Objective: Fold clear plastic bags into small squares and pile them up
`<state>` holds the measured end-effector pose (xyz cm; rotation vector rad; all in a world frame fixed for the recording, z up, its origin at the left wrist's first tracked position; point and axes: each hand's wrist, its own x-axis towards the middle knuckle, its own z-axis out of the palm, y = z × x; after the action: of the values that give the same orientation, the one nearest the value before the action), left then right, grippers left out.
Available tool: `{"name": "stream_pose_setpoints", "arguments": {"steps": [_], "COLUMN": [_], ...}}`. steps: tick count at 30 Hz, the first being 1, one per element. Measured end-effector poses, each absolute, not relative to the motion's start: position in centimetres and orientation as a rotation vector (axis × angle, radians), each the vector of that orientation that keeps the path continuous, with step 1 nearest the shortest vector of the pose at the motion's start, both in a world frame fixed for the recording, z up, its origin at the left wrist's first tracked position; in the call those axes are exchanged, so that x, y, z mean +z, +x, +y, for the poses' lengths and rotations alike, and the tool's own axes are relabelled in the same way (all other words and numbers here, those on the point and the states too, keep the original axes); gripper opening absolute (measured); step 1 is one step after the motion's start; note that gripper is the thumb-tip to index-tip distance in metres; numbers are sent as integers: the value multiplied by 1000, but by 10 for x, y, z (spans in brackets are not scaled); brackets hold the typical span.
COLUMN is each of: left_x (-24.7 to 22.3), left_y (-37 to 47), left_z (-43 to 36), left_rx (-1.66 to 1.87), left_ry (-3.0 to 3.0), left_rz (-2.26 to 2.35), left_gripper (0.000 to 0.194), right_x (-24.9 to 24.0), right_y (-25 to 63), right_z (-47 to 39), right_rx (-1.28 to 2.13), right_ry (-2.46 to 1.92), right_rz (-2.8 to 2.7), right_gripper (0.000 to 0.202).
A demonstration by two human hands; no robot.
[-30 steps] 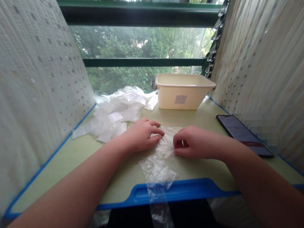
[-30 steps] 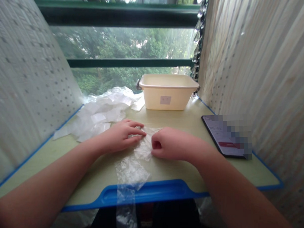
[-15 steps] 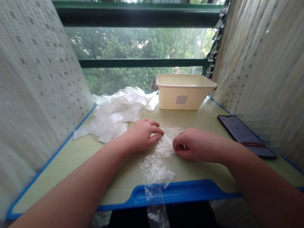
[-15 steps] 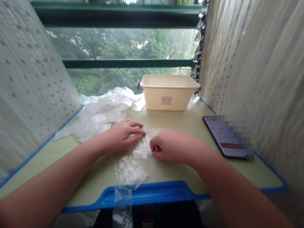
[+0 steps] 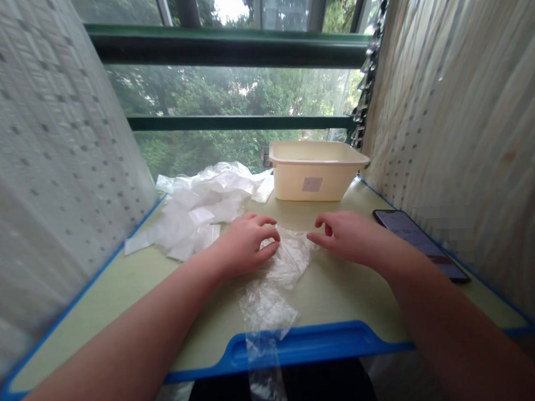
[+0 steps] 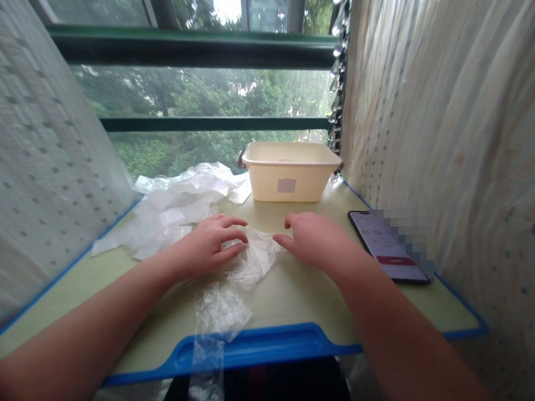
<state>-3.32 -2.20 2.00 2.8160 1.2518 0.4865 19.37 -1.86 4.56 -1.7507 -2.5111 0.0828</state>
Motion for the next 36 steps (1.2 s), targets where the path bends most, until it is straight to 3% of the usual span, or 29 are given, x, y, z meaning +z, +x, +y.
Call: {"name": "stream_pose_setpoints", "arguments": {"steps": [4,9,16,26,36], "left_x": [21,19,15,16,22], "left_y": [-30,-27,-24,-19,-22], "left_z": [-22,-24,-28,-30,-37], "left_rx": [536,430,351,403,319], "left_ry": [2818,2872,2876,2872,2915], "left_rz": [1207,1112,1098,1155,1105], "left_gripper": [35,51,38,43,37], "right_x": [35,32,37,41,38], "right_y": [194,193,195,201,202], "right_z": [-15,-12,-7,-7,-4], "right_rx": [268,263,337,380,443], "right_ry": [-1650,-1633,-1699,-1768,-1813], "right_rz": [-2622,-2632,-2686,-2627,-2662], "right_gripper": [43,32,25,23,22]}}
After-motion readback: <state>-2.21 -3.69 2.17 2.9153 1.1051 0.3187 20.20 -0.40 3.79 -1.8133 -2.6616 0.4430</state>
